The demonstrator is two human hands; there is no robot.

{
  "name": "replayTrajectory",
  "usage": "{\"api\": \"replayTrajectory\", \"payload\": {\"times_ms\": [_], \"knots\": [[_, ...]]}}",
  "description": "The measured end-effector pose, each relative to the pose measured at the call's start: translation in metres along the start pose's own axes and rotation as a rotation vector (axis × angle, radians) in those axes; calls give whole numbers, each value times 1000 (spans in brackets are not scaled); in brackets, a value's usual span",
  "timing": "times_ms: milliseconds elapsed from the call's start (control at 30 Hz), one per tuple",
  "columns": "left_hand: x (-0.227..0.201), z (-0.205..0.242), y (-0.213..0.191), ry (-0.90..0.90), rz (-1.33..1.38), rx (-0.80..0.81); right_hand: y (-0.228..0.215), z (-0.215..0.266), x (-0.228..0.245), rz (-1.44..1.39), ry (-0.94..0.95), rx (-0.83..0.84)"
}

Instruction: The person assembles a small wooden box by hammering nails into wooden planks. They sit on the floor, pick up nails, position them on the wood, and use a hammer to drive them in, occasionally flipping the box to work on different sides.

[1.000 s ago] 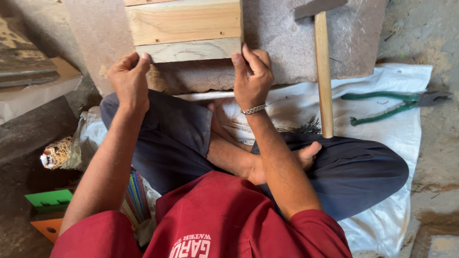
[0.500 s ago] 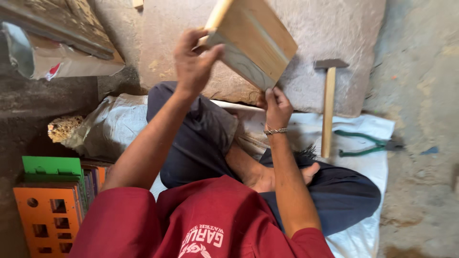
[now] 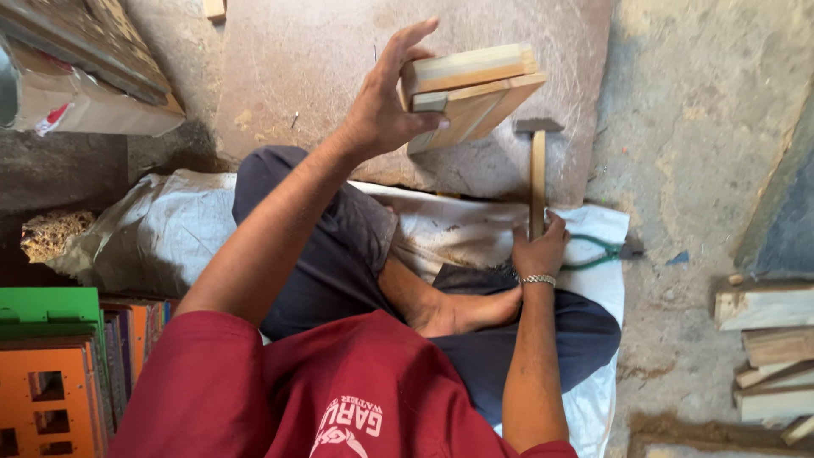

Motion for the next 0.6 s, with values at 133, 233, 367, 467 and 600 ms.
{"api": "replayTrajectory", "payload": {"times_ms": [133,233,367,467,600], "knots": [[30,17,24,-322,371,-109,12,-12,-10,-309,400,345],[33,17,44,37,194,-237,8,-26,-1,-699,643,600],[49,19,55,-102,64,-221,-3,-28,23,-1158,742,654],[50,21,50,-83,77,-214,-8,-24,45,-1208,730,601],[40,24,43,32,5,-260,-44,-1,79,-619,547,422]]}}
Point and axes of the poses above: each hand's wrist, its own z-axis away from the middle knuckle, its own y-axis out of the palm, x = y × z, the point moved 3 cm from there along -z, towards the middle knuckle, and after that the axes turned 2 degrees about y, right-handed, at the moved point
